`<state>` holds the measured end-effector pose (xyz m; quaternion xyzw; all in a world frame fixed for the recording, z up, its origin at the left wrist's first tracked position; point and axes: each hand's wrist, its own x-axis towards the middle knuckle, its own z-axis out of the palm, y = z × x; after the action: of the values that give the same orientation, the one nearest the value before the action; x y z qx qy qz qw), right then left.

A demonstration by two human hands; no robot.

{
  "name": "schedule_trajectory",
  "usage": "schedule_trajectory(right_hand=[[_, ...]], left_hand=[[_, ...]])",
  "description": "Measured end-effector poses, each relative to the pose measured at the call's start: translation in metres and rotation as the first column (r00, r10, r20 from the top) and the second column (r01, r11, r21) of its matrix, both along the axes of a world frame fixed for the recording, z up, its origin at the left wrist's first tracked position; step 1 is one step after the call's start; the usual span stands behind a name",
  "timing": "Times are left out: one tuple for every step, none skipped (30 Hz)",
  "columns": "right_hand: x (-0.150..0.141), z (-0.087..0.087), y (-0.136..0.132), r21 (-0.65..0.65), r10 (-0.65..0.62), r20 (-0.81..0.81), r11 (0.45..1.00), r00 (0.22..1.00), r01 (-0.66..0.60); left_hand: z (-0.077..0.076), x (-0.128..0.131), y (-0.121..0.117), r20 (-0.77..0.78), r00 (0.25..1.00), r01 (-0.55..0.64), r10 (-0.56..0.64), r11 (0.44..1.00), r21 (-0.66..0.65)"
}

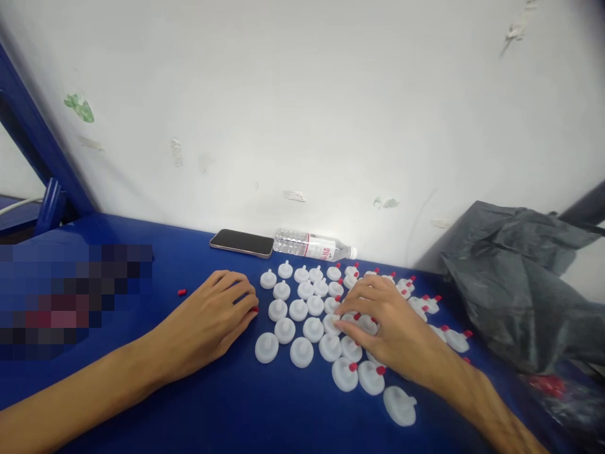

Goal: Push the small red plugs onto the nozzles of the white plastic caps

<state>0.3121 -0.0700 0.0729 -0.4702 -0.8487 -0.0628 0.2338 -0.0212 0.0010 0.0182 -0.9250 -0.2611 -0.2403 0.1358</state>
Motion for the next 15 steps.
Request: schedule_trajectory(right_hand=[[0.000,0.000,0.000,-0.006,0.018,0.012,1.000,1.000,-0.018],[0.001,0.000,0.000,-0.009,0.034,0.011,0.999,0.999,-0.034],[0.001,0.000,0.000,-0.010,0.044,-0.006,0.999,0.999,-0.044],[0.001,0.002,-0.001,-0.016,0.040,-0.039,0.999,0.998,-0.040],[0.000,0.003,-0.003,-0.027,0.022,-0.084,0.999,0.996,-0.024],[-0.001,0.005,-0.005,-0.039,0.000,-0.138,0.999,0.990,-0.005],[-0.003,0.007,-0.007,-0.057,-0.025,-0.189,0.998,0.982,0.014],[-0.006,0.009,-0.010,-0.077,-0.044,-0.233,0.997,0.972,0.027],[-0.009,0.010,-0.013,-0.090,-0.050,-0.265,0.996,0.963,0.027],[-0.013,0.010,-0.015,-0.090,-0.039,-0.286,0.996,0.957,0.013],[-0.017,0.010,-0.018,-0.081,-0.015,-0.295,0.997,0.956,-0.010],[-0.022,0.010,-0.020,-0.065,0.016,-0.292,0.997,0.956,-0.037],[-0.026,0.009,-0.022,-0.044,0.048,-0.280,0.997,0.959,-0.063],[-0.031,0.008,-0.024,-0.016,0.086,-0.260,0.995,0.962,-0.093],[-0.035,0.006,-0.026,0.010,0.121,-0.234,0.992,0.965,-0.122]], left_hand=[[0.002,0.001,-0.001,0.032,0.999,0.001,-0.001,1.000,-0.020],[0.004,0.001,-0.002,0.068,0.998,0.002,0.001,0.999,-0.047],[0.006,0.001,-0.004,0.106,0.994,0.003,0.005,0.997,-0.079],[0.007,0.001,-0.005,0.144,0.989,0.000,0.016,0.994,-0.111],[0.008,0.001,-0.006,0.177,0.984,-0.004,0.029,0.990,-0.139],[0.009,0.001,-0.008,0.208,0.977,-0.005,0.039,0.987,-0.160],[0.009,0.002,-0.010,0.231,0.972,-0.007,0.050,0.984,-0.180],[0.010,0.002,-0.011,0.257,0.965,0.000,0.049,0.982,-0.187],[0.011,0.002,-0.013,0.282,0.958,0.013,0.042,0.982,-0.190],[0.011,0.003,-0.015,0.308,0.951,0.033,0.027,0.982,-0.187],[0.013,0.003,-0.018,0.332,0.943,0.055,0.008,0.982,-0.182],[0.014,0.004,-0.020,0.352,0.936,0.079,-0.014,0.982,-0.173],[0.015,0.005,-0.023,0.368,0.929,0.102,-0.034,0.981,-0.166],[0.017,0.006,-0.026,0.382,0.923,0.122,-0.054,0.980,-0.156],[0.018,0.007,-0.029,0.396,0.915,0.143,-0.078,0.980,-0.137]])
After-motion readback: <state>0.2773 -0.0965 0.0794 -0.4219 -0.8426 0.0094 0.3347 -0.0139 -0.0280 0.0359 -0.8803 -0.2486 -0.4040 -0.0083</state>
